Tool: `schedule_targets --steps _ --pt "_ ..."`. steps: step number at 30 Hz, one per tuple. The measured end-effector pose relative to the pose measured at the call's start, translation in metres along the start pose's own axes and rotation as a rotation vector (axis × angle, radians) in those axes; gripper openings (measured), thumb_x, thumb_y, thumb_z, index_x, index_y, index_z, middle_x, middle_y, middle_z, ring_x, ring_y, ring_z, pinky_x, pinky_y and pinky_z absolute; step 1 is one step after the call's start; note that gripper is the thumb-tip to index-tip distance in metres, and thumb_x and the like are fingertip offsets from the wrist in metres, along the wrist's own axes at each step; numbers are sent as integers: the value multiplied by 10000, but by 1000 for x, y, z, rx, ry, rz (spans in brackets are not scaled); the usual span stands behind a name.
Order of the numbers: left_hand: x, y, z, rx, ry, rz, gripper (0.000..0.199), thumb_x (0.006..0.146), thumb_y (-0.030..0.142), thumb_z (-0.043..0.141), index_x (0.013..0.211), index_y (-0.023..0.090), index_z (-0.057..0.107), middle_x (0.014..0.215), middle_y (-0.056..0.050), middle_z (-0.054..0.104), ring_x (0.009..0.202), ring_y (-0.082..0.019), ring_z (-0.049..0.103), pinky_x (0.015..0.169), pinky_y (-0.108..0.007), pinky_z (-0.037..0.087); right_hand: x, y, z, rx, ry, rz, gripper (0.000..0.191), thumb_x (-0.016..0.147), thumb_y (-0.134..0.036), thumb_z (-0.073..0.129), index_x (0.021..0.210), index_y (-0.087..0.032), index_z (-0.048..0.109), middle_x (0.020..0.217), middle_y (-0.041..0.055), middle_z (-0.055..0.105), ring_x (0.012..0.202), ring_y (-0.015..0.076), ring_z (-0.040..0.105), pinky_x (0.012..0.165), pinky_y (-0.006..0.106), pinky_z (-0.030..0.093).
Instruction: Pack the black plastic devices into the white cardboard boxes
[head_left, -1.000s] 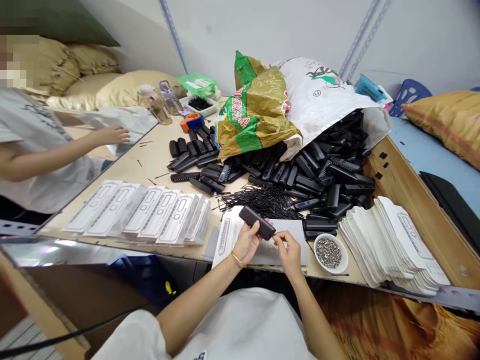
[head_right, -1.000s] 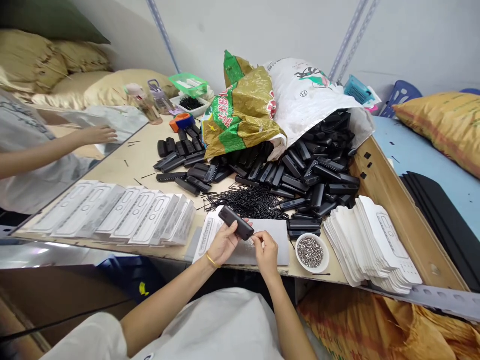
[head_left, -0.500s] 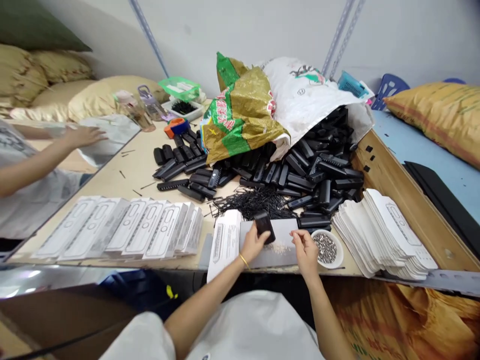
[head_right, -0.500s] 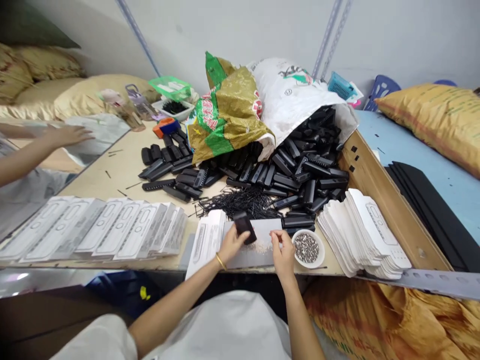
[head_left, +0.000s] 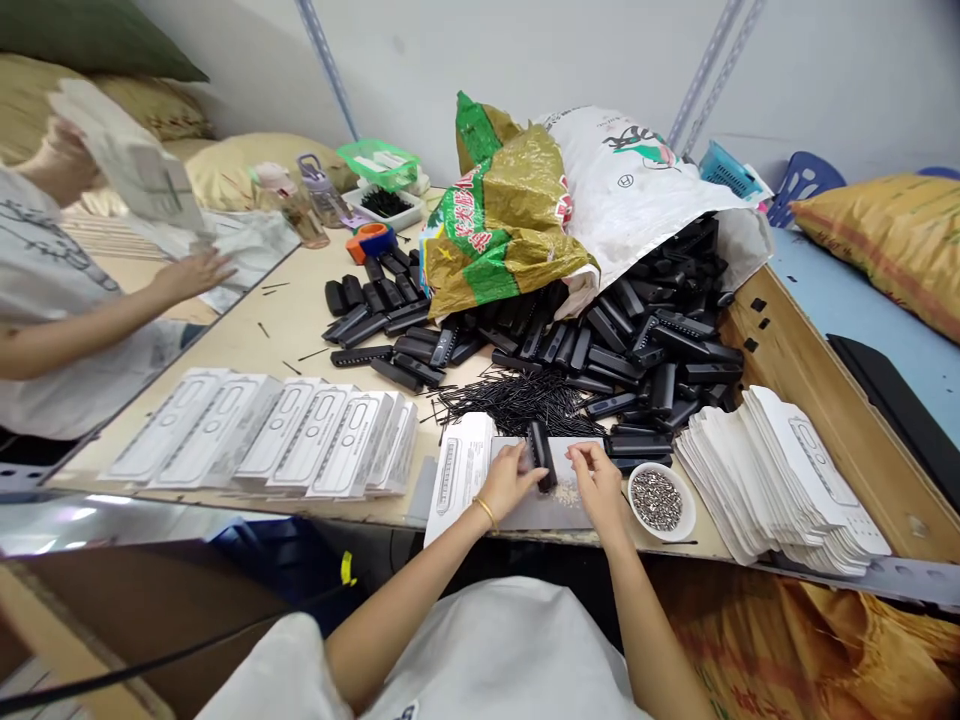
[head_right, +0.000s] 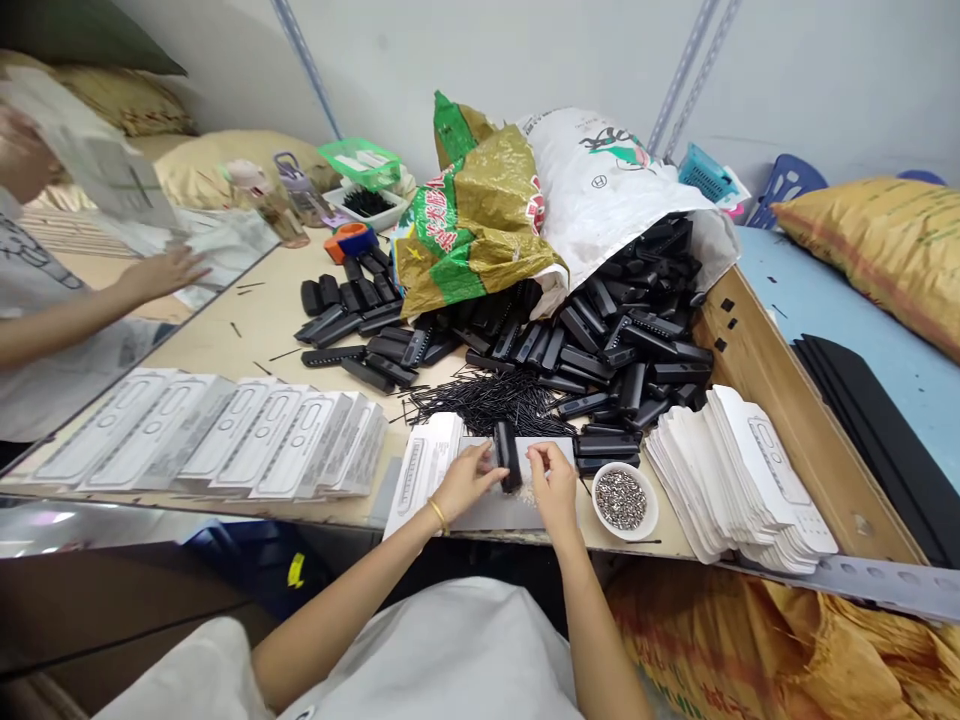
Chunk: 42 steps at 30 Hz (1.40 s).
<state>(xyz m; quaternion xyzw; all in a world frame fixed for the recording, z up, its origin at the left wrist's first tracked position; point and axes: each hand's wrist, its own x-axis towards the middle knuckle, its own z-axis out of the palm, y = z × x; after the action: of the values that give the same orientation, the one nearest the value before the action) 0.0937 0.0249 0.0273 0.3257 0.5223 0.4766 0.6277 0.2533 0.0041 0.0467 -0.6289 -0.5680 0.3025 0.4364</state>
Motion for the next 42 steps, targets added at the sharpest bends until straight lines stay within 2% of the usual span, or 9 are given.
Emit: schedule_targets --steps 4,7,11,15,21,28,32,37,42 --pt "-19 6 -50 389 190 284 613 469 169 846 1049 203 652 1064 -113 593 1150 -336 460 1066 -401 263 11 -19 46 -188 -251 -181 144 865 -195 476 805 -199 606 804 37 652 802 191 580 737 306 444" --pt "-23 -1 -84 722 293 234 799 500 202 821 1238 126 523 1181 -183 546 1233 -394 390 1063 -466 240 24 -33 87 -387 -484 -260 142 807 -158 587 941 -198 610 1000 67 646 1003 225 539 849 336 423" --pt "-16 -15 -102 1151 154 65 888 645 263 729 1385 36 293 1230 -233 530 1185 -367 471 1001 -444 327 50 -41 120 -566 -632 -197 449 645 -155 768 1050 -158 575 1132 126 568 1048 264 516 860 361 392" --pt "-12 -16 -104 1308 112 63 923 661 326 725 1407 68 245 1285 -226 502 1207 -347 473 992 -422 353 73 -41 123 -576 -651 -148 297 622 -133 770 852 -151 582 958 103 595 936 262 539 793 358 368" --pt "-20 16 -95 757 66 196 783 690 355 696 1375 159 371 1402 -163 409 1348 -322 316 1104 -461 256 75 -47 87 -422 -635 -250 165 778 -145 611 697 -204 479 779 0 613 848 176 518 812 316 333" --pt "-42 35 -60 -203 -577 -288 623 802 590 526 1127 64 604 988 -169 691 888 -249 676 830 -366 519 69 -44 40 427 -787 -269 266 744 -307 675 632 -221 450 706 -9 610 733 170 537 756 334 403" --pt "-46 29 -45 -401 -482 -333 622 815 504 596 1279 103 490 866 -123 712 664 -165 681 654 -270 541 57 -38 32 725 -652 -121 284 701 -360 723 662 -228 474 699 -15 609 722 169 560 720 323 438" --pt "-45 28 -28 -340 -341 -167 892 795 413 663 1448 372 55 998 -52 682 666 -170 685 622 -312 553 24 -29 44 491 -275 -46 204 783 -424 619 877 -244 639 1081 48 580 977 191 553 848 326 435" --pt "-43 19 -17 -163 -262 -64 643 787 438 654 1335 282 357 1048 -44 636 681 -135 642 648 -301 557 -5 -22 57 354 -178 -2 279 859 -463 503 819 -217 627 955 41 565 886 174 538 798 294 432"
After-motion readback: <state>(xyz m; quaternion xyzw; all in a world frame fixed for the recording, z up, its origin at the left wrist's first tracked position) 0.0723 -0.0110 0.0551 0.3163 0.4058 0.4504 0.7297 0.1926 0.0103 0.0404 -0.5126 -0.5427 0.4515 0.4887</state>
